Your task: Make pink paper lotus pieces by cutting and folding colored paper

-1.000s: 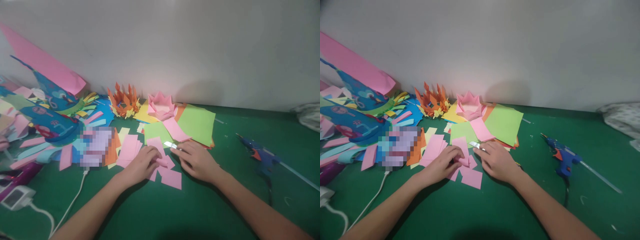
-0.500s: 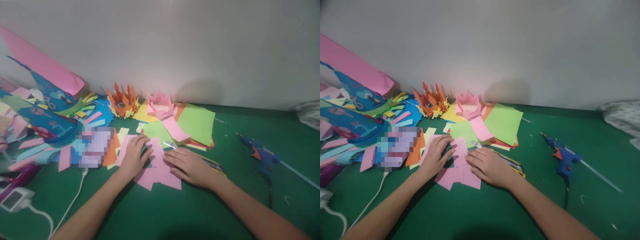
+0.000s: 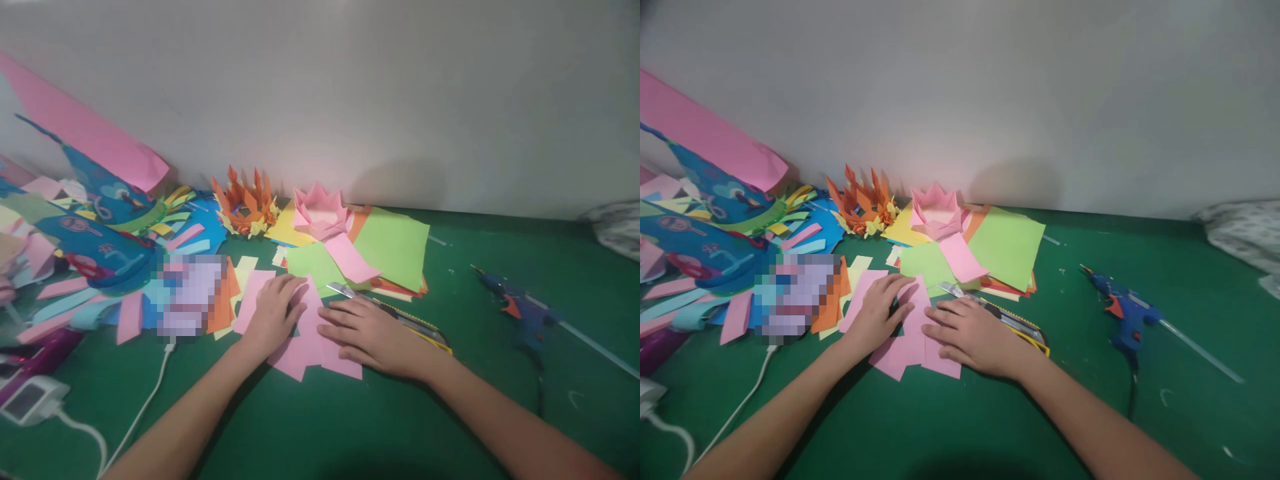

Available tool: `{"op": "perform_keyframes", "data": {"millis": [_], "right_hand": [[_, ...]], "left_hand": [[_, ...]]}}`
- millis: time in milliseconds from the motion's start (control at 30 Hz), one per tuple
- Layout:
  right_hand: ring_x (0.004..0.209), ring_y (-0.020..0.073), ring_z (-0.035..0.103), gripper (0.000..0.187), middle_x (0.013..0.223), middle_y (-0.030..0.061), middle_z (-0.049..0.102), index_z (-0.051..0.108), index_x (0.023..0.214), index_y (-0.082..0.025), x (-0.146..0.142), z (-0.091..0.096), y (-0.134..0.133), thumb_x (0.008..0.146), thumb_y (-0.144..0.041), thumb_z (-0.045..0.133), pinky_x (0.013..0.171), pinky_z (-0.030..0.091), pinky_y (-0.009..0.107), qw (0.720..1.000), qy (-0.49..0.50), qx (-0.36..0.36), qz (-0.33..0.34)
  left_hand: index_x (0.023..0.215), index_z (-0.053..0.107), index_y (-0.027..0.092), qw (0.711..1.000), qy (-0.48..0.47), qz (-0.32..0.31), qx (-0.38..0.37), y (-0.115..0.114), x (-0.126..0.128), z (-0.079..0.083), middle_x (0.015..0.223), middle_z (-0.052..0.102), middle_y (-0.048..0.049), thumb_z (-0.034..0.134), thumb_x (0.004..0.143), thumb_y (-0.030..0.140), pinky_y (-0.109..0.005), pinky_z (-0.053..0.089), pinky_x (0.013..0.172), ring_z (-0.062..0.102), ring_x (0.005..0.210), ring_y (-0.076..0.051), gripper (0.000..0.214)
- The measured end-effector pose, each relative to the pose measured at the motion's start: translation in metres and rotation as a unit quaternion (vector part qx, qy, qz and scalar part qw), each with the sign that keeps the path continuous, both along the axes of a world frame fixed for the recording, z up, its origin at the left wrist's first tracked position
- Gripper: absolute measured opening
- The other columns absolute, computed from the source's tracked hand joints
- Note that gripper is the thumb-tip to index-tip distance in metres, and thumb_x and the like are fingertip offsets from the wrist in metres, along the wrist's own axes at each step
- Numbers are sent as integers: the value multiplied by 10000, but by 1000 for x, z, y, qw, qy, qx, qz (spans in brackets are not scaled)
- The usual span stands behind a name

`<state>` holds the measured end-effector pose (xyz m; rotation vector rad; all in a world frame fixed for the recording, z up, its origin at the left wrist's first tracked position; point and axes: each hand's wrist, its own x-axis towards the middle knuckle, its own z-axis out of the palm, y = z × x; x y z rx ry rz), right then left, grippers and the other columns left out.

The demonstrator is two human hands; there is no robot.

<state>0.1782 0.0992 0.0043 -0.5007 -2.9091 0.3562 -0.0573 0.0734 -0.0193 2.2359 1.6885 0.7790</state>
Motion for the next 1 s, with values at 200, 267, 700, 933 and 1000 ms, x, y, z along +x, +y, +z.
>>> {"op": "perform_keyframes", "data": {"millis": [200,267,700,933,1000], "right_hand": [[1312,198,355,387,1401,22,460,456,1340,-273,-1,8,-3,966,-343,387,1072,290,423,997,1,-10,76],[1321,188,347,401,1397,19,466,429,1358,-272,-3,9,-7,967,-345,383,1090,261,430,996,4,-22,90],[987,186,565,291,985,96,669,637,1009,-173,-6,8,-12,946,-346,411,930,388,385,994,56,-21,91],[1099,223,519,350,1092,117,646,602,1126,-156,-5,6,-11,932,-394,435,933,381,396,991,82,-6,108],[1110,221,519,340,1099,119,649,617,1106,-149,-4,4,-10,938,-377,430,930,390,379,990,90,-3,113]], "left_hand": [[1088,616,277,997,56,-45,25,-1,-1,2,1236,550,-57,410,926,174,-448,408,899,465,1130,-241,282],[1105,612,271,995,66,-65,24,-1,-3,3,1270,544,-59,402,916,128,-462,400,910,454,1161,-245,317],[1109,619,270,994,91,-30,45,-2,-13,9,1344,486,-80,371,839,-6,-502,372,942,409,1243,-265,459],[1322,450,286,971,84,-220,-37,-6,-8,20,1358,506,-46,335,908,89,-457,265,1065,343,1332,-203,472],[1279,494,276,968,87,-231,-44,-6,-6,23,1293,564,-52,357,946,195,-445,263,1069,431,1266,-194,370]]}}
